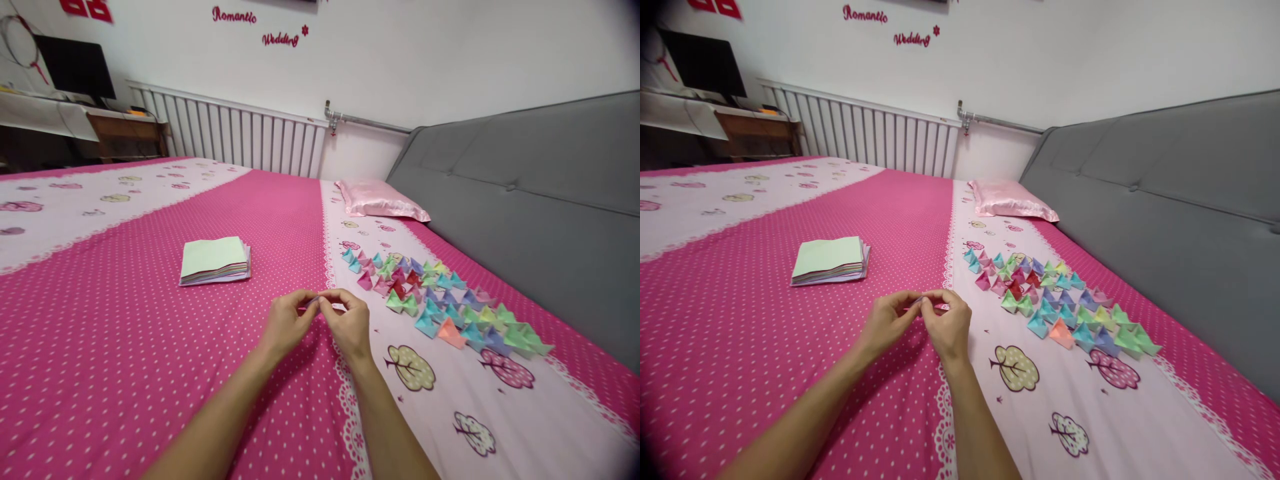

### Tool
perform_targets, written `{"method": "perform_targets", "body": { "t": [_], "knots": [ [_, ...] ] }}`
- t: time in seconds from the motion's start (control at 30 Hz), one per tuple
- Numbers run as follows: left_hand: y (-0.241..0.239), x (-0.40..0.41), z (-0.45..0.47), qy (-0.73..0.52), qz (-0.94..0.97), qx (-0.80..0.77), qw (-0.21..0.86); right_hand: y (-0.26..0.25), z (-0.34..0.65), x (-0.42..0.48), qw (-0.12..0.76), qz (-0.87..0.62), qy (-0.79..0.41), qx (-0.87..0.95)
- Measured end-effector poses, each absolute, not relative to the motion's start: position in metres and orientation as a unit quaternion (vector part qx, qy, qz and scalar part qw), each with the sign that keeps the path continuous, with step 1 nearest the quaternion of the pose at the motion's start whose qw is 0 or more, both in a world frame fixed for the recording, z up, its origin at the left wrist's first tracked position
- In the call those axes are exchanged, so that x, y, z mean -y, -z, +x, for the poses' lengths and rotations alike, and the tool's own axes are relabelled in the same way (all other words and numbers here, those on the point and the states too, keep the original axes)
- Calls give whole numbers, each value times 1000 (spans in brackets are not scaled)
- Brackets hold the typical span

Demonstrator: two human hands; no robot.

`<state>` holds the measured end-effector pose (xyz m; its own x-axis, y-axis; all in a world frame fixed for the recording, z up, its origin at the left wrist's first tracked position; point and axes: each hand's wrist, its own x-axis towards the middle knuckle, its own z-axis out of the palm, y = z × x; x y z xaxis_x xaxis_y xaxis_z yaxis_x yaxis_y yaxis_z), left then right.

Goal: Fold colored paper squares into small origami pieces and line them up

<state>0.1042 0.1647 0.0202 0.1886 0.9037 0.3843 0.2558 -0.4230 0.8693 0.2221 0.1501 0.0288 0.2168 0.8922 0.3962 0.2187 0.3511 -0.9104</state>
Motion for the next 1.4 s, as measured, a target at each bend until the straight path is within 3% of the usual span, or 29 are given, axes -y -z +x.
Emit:
{"method": "perform_targets", "body": {
  "t": [0.43,1.4],
  "knots": [
    [-22,-160,106,-480,698,-479,233,-29,215,-147,611,-504,-308,528],
    [-26,-156,104,-498,715,-455,183,-22,215,-152,649,-457,-385,470]
  ]
}}
